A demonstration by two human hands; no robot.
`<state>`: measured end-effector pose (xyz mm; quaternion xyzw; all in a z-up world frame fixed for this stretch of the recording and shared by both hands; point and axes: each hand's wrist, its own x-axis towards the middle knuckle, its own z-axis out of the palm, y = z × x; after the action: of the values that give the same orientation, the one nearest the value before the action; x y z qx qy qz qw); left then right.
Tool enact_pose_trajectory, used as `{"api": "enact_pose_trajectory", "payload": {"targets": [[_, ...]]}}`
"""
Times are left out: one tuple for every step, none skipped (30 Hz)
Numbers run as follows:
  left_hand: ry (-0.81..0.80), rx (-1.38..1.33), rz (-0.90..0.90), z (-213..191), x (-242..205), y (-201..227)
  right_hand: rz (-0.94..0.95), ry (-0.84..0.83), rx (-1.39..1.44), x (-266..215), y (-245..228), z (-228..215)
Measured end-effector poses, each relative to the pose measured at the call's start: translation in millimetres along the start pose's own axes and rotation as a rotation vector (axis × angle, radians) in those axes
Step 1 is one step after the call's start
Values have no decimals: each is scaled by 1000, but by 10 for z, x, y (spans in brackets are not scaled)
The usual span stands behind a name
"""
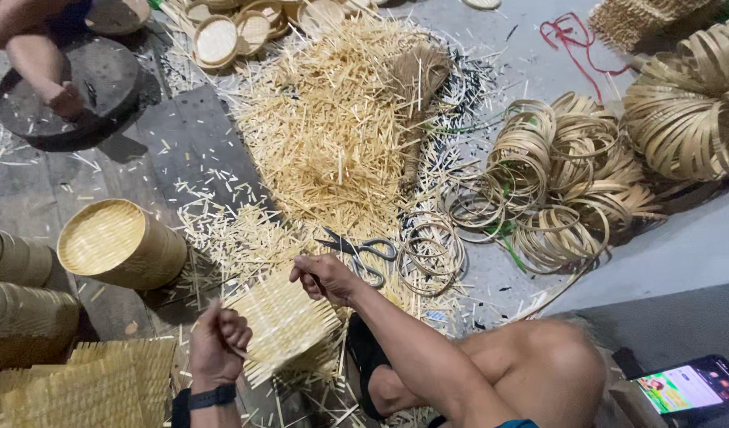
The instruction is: The person repeatedly places a woven bamboo mat onto a circular wooden mold, uses shears to trim the overhanging edges, and stacks the finished pieces. The process is repeated multiple times with new mats.
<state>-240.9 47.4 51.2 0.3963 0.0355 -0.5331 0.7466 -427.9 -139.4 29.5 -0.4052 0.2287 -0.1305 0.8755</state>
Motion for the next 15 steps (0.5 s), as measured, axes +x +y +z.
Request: {"api": "enact_pose_trajectory", "payload": {"targets": [[24, 46, -92, -11, 39, -27, -14, -39, -15, 27, 38, -28], [48, 91, -184, -29, 65, -58, 0, 14, -68, 58, 70, -35], [63, 67, -162, -47, 93, -81, 13, 65, -120, 95, 85, -32], [78, 43, -139, -68, 110, -106, 27, 116, -173, 125, 97, -19], [89, 20, -116, -83, 135, -130, 18, 115, -183, 139, 103, -8], [72, -22, -133, -99, 154, -137, 9, 113, -192, 135, 110, 7], [51, -67, -149, -109, 168, -143, -1, 111, -206, 128, 108, 23], [31, -113, -164, -115, 177, -143, 5, 135, -178, 111, 111, 41], [60, -99, -129, -133, 165, -133, 11, 157, -152, 94, 134, 74], [89, -86, -95, -152, 140, -124, 16, 179, -126, 77, 156, 96], [116, -74, -60, -135, 156, -130, 22, 186, -63, 71, 148, 83], [135, -109, -42, -115, 172, -148, 29, 193, -1, 74, 145, 62], [157, -140, -29, -114, 167, -165, 36, 203, 69, 79, 172, 45], [179, -171, -16, -104, 198, -186, 19, 245, 66, 118, 197, 15], [157, -204, -30, -130, 193, -223, 13, 288, 69, 135, 278, -9]]}}
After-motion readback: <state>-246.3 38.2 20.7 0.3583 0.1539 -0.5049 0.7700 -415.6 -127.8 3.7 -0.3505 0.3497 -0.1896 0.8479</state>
